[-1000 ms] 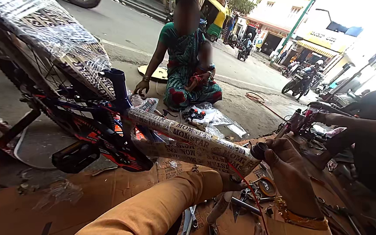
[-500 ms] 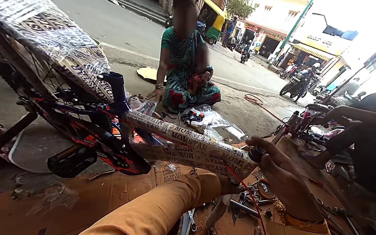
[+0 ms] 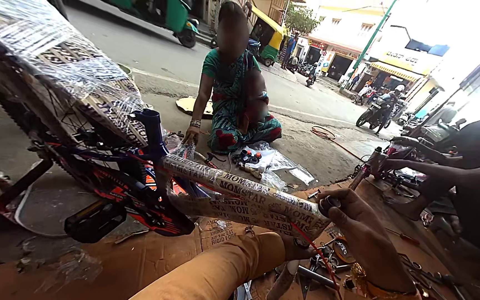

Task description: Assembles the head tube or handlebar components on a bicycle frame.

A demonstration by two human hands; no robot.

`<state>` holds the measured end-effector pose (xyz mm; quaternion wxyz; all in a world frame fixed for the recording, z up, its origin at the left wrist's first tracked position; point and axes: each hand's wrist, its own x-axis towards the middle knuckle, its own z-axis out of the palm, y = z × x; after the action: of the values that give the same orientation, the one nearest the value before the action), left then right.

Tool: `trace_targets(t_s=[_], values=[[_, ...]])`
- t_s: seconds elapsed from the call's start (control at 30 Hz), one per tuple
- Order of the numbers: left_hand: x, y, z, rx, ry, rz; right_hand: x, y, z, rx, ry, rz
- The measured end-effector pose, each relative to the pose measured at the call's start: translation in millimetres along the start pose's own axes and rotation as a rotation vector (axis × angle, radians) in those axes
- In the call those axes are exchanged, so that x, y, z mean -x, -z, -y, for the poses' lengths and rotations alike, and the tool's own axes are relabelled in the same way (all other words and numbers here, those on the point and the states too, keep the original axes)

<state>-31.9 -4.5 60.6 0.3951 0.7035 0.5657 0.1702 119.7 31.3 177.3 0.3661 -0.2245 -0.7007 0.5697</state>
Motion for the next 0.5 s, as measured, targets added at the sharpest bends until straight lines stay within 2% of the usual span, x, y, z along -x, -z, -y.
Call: trace_targets(t_s=[0.07,0.23,0.4,0.5], values=[[3.6,3.5,-6.4,-0.003,0.053,0.057,0.8,-1.4,-0.9,-0.026,-0.014,-0.055],[2.5,4.6,-5.8,-0.037,-0.026,0.05,-0.5,12.7,2.3,-0.063,-0.019,0.15],[-0.5,3.2,-3.8,-0.074,-0.011,0.048,1.0,3.6,-2.6,-0.063,-0.045,-0.015],[-4.1,0.0,1.7,-0.06,-0.056,0.016,1.2,8.9,0.3,-0.069,-0.045,0.103]])
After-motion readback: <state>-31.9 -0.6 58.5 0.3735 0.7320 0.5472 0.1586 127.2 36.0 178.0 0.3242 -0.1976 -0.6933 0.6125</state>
